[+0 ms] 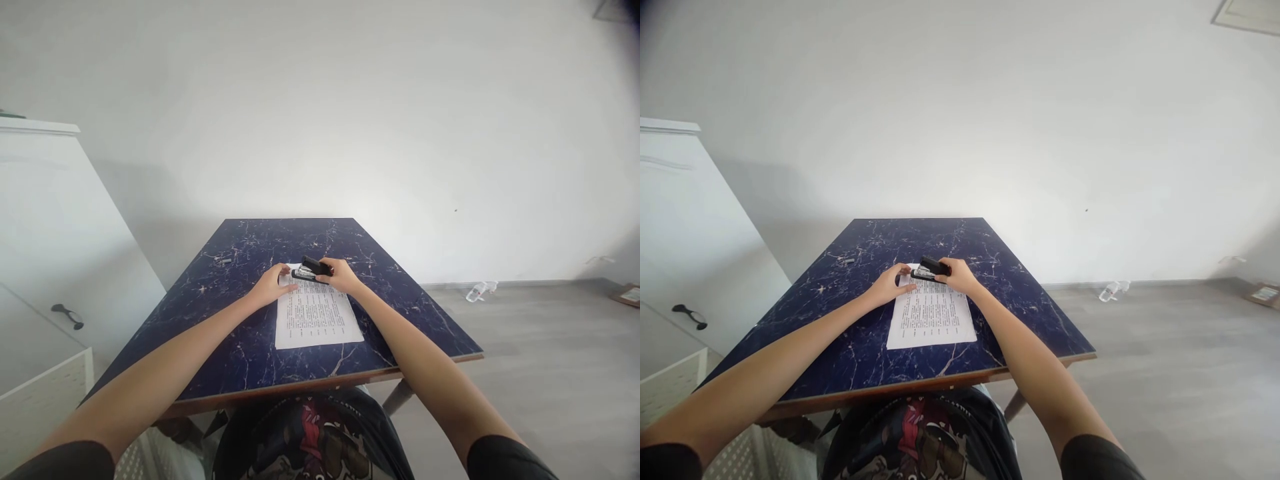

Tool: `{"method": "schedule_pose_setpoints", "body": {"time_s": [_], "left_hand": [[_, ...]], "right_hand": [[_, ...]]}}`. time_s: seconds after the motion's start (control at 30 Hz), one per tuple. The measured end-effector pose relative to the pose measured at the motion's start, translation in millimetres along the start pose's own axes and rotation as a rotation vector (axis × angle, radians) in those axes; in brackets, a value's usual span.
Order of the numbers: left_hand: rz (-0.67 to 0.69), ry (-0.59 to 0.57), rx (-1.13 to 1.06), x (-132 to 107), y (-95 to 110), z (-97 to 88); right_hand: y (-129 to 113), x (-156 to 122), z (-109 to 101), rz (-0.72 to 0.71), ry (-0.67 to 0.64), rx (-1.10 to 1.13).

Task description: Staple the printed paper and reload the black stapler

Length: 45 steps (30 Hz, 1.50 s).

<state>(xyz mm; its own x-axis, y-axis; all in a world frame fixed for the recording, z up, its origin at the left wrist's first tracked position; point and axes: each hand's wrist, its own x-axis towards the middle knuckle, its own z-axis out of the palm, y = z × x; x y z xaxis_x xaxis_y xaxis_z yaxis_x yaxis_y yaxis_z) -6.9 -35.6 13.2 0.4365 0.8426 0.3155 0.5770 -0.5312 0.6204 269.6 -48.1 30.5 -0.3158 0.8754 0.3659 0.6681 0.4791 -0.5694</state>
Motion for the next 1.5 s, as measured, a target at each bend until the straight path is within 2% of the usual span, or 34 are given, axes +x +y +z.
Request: {"method": "schedule_pose_setpoints", "body": {"time_s": [0.23,0.37,0.5,0.57,0.67,0.77,0.9,1.3,1.4,1.5], "left_hand": [[0.057,-0.019,0.076,0.0,-0.8,3.3],[0.076,-0.019,0.088,0.3,-2.8,3.8],[0.092,-0.029,0.085,0.5,-6.0,4.7],[0.095,-0.022,0.077,0.7,-7.5,5.5],[0.111,-0.005,0.082,0.7,-8.3,6.0],[0.131,-0.017,0.096,0.1,-7.6,5.5],[0.119,-0.033,0.105,-0.6,-7.0,5.5],[0.071,-0.027,0.05,-1.3,-7.1,4.9],[0.07,-0.027,0.027,-2.0,-4.6,3.0],[0.06,-0.009,-0.016,-2.8,-2.6,1.2]], "right_hand": [[-5.5,-3.1,4.6,-0.007,-0.082,-0.034],[3.6,-1.3,-4.5,0.037,-0.12,0.106],[16.4,-5.1,-24.6,0.29,-0.073,0.465],[17.9,-8.5,-30.3,0.417,-0.157,0.666],[12.2,-10.3,-26.4,0.518,-0.327,0.855],[3.7,-8.2,-14.1,0.606,-0.325,0.933],[0.8,-6.4,-4.8,0.684,-0.245,0.978],[5.9,-4.0,2.5,0.693,-0.138,0.93],[6.6,-5.0,3.1,0.676,-0.13,0.885],[9.6,-6.1,3.0,0.59,-0.123,0.765]]}}
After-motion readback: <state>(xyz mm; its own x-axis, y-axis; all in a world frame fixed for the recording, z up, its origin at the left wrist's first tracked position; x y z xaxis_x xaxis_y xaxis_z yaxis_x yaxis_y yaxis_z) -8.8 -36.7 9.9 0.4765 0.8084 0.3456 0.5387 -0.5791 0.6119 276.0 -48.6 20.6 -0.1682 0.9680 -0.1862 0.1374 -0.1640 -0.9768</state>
